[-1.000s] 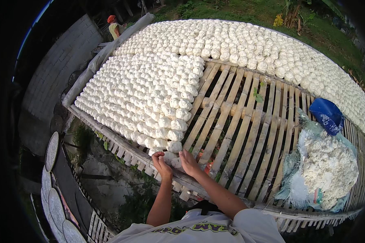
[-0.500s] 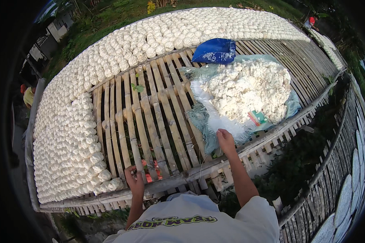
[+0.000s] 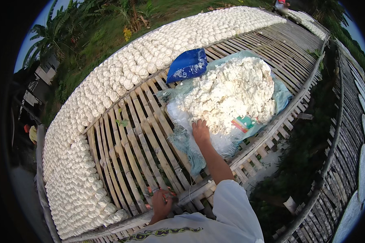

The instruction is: The person repeatedly scoops a white dough-like material from a sack, rolls it into small balls with both hands, and places them in neat rows on a bamboo drying rack. The process continues throughout the clip with consistent hand motions and placement.

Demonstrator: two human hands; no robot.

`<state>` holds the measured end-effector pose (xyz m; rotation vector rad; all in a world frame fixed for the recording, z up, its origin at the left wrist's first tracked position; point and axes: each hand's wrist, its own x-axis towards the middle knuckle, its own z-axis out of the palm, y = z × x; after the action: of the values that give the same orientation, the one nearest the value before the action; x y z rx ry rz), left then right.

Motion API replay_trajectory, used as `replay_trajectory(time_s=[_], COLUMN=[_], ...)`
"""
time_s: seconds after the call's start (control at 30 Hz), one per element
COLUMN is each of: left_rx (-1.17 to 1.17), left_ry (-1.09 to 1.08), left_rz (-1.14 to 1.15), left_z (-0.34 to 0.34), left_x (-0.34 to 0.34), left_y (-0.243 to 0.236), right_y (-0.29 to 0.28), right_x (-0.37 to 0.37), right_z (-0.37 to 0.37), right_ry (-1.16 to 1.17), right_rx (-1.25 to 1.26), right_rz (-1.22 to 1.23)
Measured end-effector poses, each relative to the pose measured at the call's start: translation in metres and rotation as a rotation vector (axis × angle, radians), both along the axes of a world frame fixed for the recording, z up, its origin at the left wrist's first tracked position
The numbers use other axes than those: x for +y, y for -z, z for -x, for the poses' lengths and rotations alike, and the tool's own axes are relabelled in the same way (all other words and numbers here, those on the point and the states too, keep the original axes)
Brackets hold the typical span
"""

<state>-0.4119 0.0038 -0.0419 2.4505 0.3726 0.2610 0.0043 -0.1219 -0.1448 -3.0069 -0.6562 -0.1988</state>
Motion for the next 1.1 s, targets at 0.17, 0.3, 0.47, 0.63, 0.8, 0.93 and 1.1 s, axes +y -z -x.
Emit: replay_trajectory(time_s=[0.17, 0.3, 0.47, 0.63, 0.8, 0.93, 1.1], left_rx=[0.004, -0.032, -0.07, -0.025, -0.045, -0.083, -0.077], left_ry=[-0.007, -0.033, -0.019, -0.03, -0.05, -0.053, -0.055], left_rz=[0.016, 0.014, 0.012, 0.018, 0.018, 0.033, 0.027], left_z=[0.0, -0.001, 0.001, -0.001, 0.0, 0.0, -0.001], left_x=[0.001, -0.001, -0.002, 0.002, -0.001, -0.001, -0.002], left_y=[-0.001, 0.002, 0.007, 0.008, 0.01, 0.008, 0.005], right_y=[-0.024, -0.072, -0.073, -0.029, -0.042, -0.084, -0.079], right_x=[-0.04, -0.075, -0.048, -0.009, -0.013, -0.026, -0.033], right_z=[0.018, 0.023, 0.006, -0.004, -0.006, -0.017, -0.014], right_ry=[-0.076, 0.101, -0.113, -0.218, -0.204, -0.22, 0.041], right_rx=[0.313, 0.464, 0.099, -0.039, 0.346, 0.607, -0.097], right_rz=[-0.277, -0.61, -0.215, -0.052, 0.039, 0.232, -0.118])
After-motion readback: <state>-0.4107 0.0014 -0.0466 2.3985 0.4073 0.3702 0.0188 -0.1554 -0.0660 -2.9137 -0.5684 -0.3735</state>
